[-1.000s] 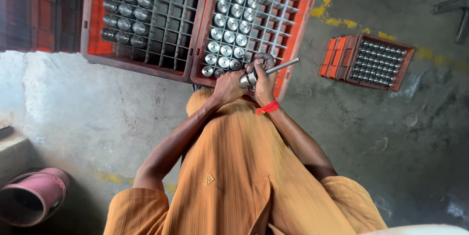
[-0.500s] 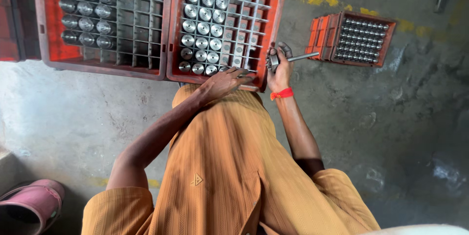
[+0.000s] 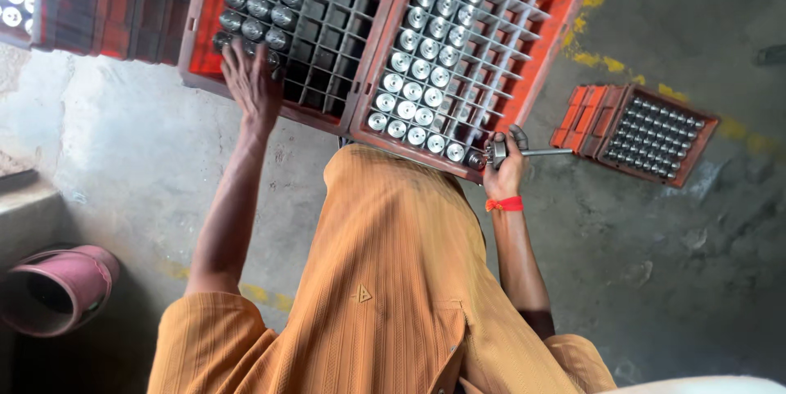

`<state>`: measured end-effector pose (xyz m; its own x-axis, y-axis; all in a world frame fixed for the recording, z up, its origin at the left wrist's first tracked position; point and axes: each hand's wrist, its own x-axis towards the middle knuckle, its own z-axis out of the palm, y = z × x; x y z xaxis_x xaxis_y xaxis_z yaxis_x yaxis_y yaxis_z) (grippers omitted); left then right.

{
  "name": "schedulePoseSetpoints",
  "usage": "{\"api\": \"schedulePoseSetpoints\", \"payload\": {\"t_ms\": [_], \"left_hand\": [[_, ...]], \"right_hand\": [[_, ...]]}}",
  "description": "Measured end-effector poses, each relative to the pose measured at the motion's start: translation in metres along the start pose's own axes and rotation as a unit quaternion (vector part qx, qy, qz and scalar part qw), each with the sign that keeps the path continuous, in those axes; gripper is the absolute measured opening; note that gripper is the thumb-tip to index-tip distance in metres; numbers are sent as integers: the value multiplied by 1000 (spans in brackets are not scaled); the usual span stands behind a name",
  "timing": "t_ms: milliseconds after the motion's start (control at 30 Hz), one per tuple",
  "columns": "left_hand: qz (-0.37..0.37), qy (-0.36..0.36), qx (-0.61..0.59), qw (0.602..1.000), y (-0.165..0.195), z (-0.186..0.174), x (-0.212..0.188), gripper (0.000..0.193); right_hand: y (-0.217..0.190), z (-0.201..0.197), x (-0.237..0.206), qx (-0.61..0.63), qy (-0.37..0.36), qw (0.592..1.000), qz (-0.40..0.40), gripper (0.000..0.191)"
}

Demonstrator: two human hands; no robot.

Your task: The person transfers small cylindrical metal parts from one orange crate to another, arranging them into a grid. They then move a filled crate to a metal table and continue organizing parts from another crate.

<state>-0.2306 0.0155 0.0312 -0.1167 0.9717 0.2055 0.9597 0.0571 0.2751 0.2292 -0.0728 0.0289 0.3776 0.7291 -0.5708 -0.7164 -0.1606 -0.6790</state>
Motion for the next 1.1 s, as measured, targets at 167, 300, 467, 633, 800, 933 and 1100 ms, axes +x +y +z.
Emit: {"api": "schedulePoseSetpoints", "payload": {"t_ms": [167,300,467,633,800,933,1100], "left_hand": [[58,-30,-8,998,-17,-10,18,38],[55,10,-179,982,-31,-43,15,39],[-2,28,-585,811,-20,-47,5,38],[-130,-204,-613,752,99,42,-32,15],[0,-269,-378,886,194,50,-78,45],[22,-366,-350,862,226,38,-88,37],[44,-394,-346,850,245,46,-104,40]], "right_hand": [[14,21,-2,4,-11,1000,10,11],[21,21,-8,-27,-42,999,4,9],[31,19,-16,-49,-43,997,32,13],[43,43,-22,-61,-57,995,63,16],[45,68,-7,-36,-103,994,-1,14],[41,61,-6,-36,-114,992,-30,11],[34,40,-18,-85,-179,979,-41,11]]}}
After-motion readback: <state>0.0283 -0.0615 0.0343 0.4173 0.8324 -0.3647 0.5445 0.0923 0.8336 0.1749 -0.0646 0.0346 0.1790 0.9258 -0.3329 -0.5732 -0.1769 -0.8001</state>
